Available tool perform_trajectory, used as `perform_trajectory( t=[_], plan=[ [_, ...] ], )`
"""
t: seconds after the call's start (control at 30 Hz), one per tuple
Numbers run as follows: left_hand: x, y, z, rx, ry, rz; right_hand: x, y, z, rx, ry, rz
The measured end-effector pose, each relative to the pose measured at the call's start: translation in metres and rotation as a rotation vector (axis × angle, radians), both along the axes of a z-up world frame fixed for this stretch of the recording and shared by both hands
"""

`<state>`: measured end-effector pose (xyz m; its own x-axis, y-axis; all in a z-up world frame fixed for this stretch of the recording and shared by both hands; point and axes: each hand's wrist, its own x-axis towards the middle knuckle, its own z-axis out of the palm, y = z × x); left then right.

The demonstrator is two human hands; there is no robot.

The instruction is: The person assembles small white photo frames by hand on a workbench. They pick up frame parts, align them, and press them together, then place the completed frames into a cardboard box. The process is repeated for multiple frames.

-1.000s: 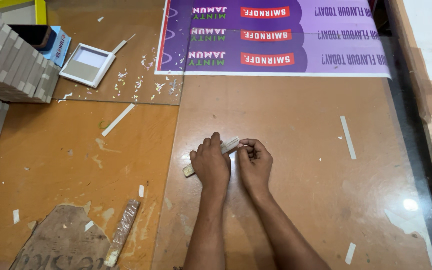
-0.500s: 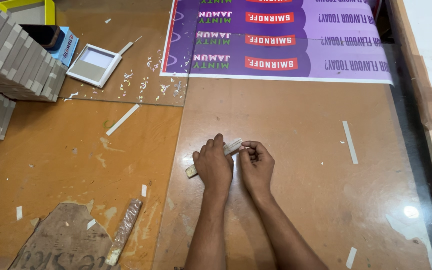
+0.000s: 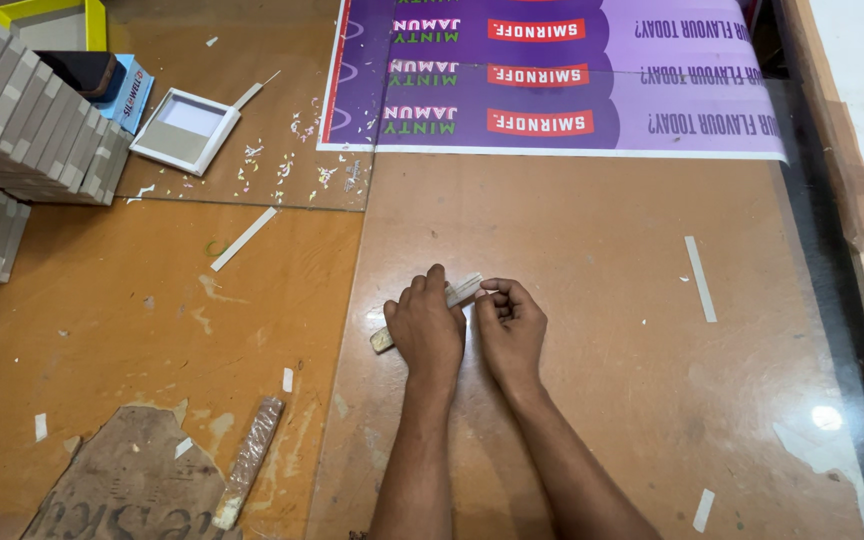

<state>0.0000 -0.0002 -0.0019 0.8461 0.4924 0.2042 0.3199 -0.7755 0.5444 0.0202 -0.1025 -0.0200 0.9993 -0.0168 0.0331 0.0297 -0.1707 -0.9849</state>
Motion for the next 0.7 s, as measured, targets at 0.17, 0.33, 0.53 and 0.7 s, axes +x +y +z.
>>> perform_trajectory(
  t=[0.17,0.33,0.53,0.7],
  plan=[
    [0.0003,-0.0003,-0.0011,0.017,0.009,0.007,0.0001,0.0001,-0.0012,0.013,0.002,-0.003],
    [0.0003,-0.0001,-0.0010,0.017,0.021,0.000,0.0003,0.0007,0.0000,0.008,0.000,-0.003],
    [0.0012,-0.0009,0.0005,-0.008,0.048,0.005,-0.0002,-0.0005,0.0024,-0.024,-0.001,0.022],
    [0.0007,-0.0005,0.0026,-0.013,0.052,-0.002,0.0002,0.0004,0.0032,-0.017,-0.004,0.010]
  ],
)
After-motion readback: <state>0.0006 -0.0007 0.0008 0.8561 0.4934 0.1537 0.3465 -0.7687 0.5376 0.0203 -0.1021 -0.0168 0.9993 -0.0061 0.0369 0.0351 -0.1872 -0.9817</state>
